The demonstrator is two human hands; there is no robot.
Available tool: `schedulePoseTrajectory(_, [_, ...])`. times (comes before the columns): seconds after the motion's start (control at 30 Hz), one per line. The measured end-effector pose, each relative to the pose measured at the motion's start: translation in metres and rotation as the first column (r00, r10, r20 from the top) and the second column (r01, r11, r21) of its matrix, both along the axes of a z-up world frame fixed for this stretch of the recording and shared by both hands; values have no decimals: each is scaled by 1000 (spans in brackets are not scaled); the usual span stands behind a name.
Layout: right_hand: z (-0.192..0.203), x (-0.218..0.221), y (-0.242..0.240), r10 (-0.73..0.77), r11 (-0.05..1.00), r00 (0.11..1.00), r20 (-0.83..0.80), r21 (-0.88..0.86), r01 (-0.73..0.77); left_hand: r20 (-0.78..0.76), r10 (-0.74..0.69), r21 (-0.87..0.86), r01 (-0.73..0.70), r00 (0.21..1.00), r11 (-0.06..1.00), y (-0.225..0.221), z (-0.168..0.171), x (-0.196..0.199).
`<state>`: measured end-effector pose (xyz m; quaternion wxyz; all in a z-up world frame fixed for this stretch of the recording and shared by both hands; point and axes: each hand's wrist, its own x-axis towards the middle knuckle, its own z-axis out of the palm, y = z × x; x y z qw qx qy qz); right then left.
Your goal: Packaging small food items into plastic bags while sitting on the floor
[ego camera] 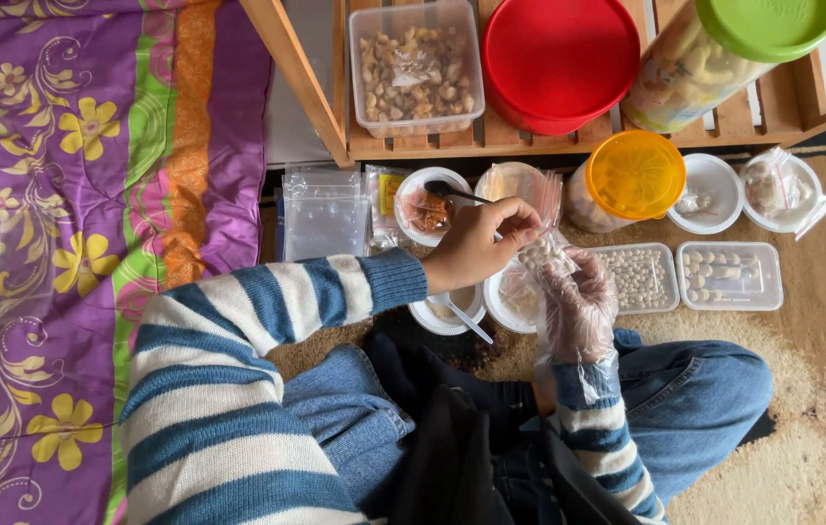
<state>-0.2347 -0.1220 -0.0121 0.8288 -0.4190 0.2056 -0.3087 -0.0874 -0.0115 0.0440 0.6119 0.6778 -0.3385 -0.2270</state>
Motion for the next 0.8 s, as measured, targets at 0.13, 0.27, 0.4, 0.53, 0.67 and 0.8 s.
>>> schedulePoseTrajectory(0.13, [14, 0, 10, 58, 997, 998, 15, 45, -59, -33, -17, -1, 17, 999, 1000, -1, 0, -3])
schedulePoseTrajectory(0.27, [51, 13, 3, 63, 978, 982, -176, 207, -26, 0, -38, -3, 38, 999, 999, -5, 0, -2])
schedulePoseTrajectory(0.4, [32, 0, -14, 229, 921, 973, 10, 322, -220, 14, -36, 1, 36, 999, 999, -8, -4, 4])
schedulePoseTrajectory(0.53, [24, -6, -8, 239, 971, 962, -131, 31, -237, 2, -40, 0, 40, 999, 999, -11, -7, 6])
schedulePoseTrajectory(0.67, [20, -1, -2, 146, 988, 980, -134, 66, -138, -17, -54, 14, 54, 998, 998, -13, -10, 5])
schedulePoseTrajectory(0.8, [21, -3, -5, 102, 993, 978, -180, -44, -112, 15, -130, 57, 129, 991, 990, -11, -6, 5])
